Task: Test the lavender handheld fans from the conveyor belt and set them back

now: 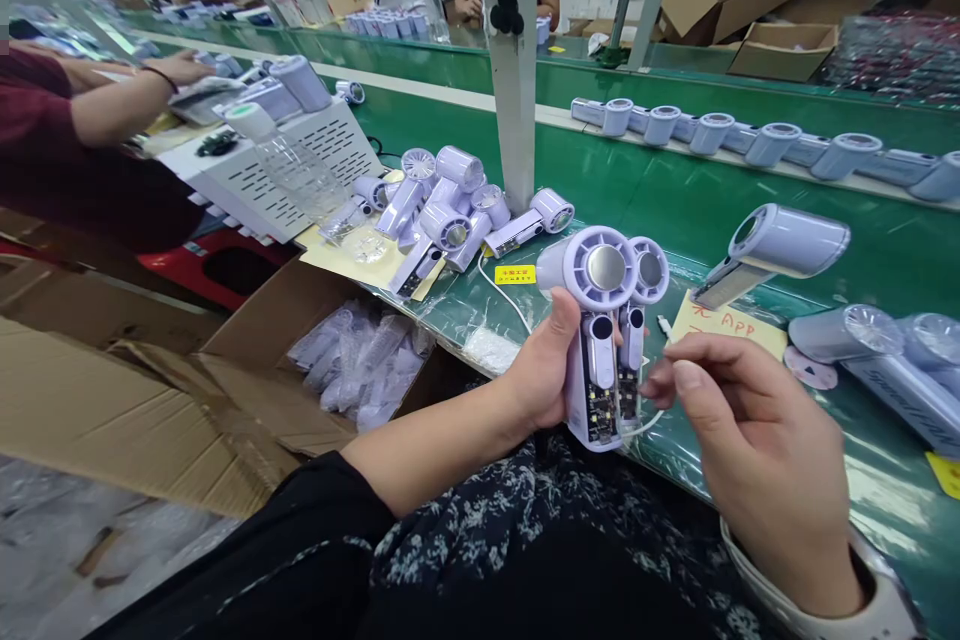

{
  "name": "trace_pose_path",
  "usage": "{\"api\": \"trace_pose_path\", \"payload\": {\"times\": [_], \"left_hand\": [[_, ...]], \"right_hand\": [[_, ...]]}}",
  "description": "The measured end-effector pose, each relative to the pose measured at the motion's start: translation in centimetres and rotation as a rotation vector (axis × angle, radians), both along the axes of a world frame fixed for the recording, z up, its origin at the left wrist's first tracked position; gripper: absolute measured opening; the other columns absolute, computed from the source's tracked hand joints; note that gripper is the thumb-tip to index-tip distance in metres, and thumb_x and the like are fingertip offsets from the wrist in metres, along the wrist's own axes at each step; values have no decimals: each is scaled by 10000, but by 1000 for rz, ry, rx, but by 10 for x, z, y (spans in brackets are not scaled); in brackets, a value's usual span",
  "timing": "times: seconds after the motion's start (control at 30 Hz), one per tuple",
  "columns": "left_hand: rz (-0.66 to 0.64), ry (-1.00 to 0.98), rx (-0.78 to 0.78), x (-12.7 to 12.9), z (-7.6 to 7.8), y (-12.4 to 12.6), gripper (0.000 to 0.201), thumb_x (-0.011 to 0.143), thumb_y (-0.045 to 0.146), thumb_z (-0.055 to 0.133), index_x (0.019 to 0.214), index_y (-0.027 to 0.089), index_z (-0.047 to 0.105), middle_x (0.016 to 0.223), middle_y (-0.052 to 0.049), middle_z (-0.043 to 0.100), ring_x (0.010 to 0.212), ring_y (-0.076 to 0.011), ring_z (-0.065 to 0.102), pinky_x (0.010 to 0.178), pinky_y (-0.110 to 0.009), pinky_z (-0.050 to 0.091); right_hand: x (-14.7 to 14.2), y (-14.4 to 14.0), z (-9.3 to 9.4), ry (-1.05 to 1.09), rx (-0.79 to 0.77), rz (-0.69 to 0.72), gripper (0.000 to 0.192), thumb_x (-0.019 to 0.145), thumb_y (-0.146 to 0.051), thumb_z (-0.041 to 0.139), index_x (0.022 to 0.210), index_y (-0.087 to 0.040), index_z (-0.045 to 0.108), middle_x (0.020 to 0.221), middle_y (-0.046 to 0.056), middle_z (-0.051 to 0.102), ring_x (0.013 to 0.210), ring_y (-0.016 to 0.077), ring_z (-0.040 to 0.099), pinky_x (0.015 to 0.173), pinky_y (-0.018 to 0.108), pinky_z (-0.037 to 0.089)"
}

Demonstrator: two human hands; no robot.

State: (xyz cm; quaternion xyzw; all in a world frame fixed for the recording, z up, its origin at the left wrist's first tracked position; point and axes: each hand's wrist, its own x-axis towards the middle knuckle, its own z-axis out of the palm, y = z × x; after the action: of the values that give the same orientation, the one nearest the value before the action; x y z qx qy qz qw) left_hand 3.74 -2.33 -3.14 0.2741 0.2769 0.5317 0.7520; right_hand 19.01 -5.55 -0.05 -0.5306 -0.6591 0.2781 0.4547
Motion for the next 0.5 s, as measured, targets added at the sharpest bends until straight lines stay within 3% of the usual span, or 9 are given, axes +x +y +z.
{"api": "trace_pose_path", "payload": {"times": [0.1,0.2,0.23,0.3,0.37,0.5], "left_hand": [[68,63,27,-1,-1,-1,804,575,968,636,683,172,599,793,-115,717,858,-281,724,722,-374,586],[58,87,72,1,0,-2,786,588,939,669,717,166,610,843,-132,730,945,-324,724,801,-426,597],[56,89,91,2,1,-2,782,601,926,678,762,162,632,872,-136,736,988,-337,722,834,-442,597],[63,100,135,4,1,-3,793,635,907,676,873,151,674,914,-140,746,1044,-347,714,885,-460,592],[82,126,175,5,0,-3,803,679,900,645,947,144,694,929,-139,752,1049,-335,715,907,-455,586],[124,221,247,4,-1,-4,759,737,863,637,997,154,709,985,-132,763,1055,-307,718,960,-431,566]], "right_hand": [[10,8,-6,-223,89,-131,288,937,-335,641,705,-237,500,781,30,688,712,201,648,650,335,487],[14,14,-10,-348,137,-192,77,918,-284,597,951,-215,604,1023,104,705,886,255,670,769,403,516],[13,14,-10,-336,125,-187,169,920,-279,597,1070,-205,619,1056,110,707,894,256,676,773,409,526],[8,11,-8,-263,89,-180,210,930,-297,628,1122,-213,646,965,75,723,804,231,680,713,384,535],[-1,7,-5,-110,78,-180,130,917,-306,688,1019,-231,657,846,32,717,735,205,680,663,350,540],[-17,-1,1,242,44,-36,310,859,-199,746,1119,-247,582,1056,53,748,920,208,739,725,342,585]]}}
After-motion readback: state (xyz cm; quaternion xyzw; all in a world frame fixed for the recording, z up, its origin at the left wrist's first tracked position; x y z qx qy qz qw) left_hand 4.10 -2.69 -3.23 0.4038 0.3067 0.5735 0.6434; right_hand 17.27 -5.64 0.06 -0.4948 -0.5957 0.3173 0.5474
